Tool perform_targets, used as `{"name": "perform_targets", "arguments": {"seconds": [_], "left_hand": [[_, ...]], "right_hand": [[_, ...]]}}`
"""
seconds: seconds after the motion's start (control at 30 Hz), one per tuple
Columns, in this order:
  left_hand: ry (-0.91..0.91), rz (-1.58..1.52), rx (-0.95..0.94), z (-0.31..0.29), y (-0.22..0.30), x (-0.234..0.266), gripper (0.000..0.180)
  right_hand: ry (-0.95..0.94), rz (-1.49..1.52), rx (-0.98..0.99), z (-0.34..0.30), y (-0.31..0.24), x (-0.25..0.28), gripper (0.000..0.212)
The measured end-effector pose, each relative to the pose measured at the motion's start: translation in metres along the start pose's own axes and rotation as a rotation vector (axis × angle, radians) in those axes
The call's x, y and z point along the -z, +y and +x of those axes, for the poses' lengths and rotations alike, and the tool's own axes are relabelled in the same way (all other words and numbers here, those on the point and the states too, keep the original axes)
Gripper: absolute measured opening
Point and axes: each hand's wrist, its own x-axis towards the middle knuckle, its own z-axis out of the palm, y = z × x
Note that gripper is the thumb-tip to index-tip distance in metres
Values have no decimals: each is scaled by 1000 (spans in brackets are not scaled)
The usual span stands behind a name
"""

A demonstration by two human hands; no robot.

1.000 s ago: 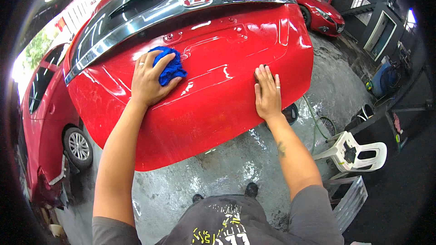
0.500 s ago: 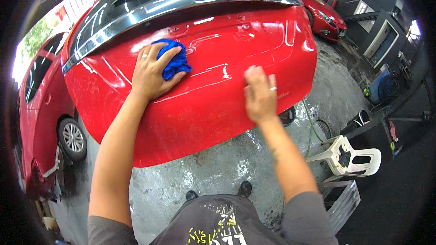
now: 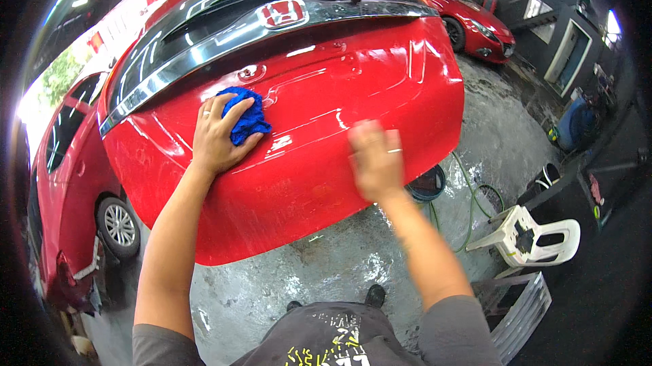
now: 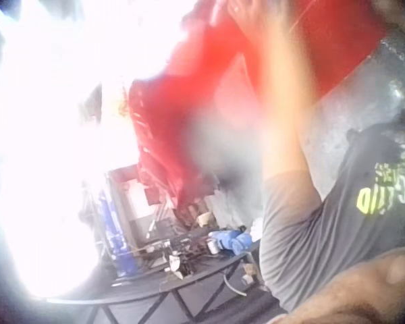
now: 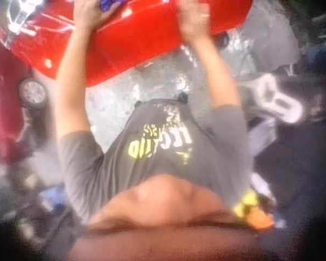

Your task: The person uses a sanding block and a blue microfiber cloth to polish the rear trunk of a red car. They alternate between rubbing the surface with the block and wiping it with the cloth, working across the panel in a garage setting.

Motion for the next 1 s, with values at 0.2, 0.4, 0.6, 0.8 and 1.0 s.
{"name": "perform_targets", "arguments": {"seconds": [0.2, 0.4, 0.6, 0.8, 1.0], "left_hand": [[8, 15, 6, 5, 4, -6, 66], [-3, 1, -1, -4, 3, -9, 68], [12, 3, 12, 3, 7, -11, 66], [20, 39, 10, -3, 3, -18, 69], [-3, 13, 26, -6, 0, -12, 70]], "right_hand": [[12, 142, 70, -38, -70, -27, 72], [-222, 235, 412, -49, -141, -32, 64], [-319, 114, 171, -124, 56, 13, 80], [-310, 202, 292, -130, -163, -35, 65], [-336, 98, 401, -147, -29, -15, 71]]}}
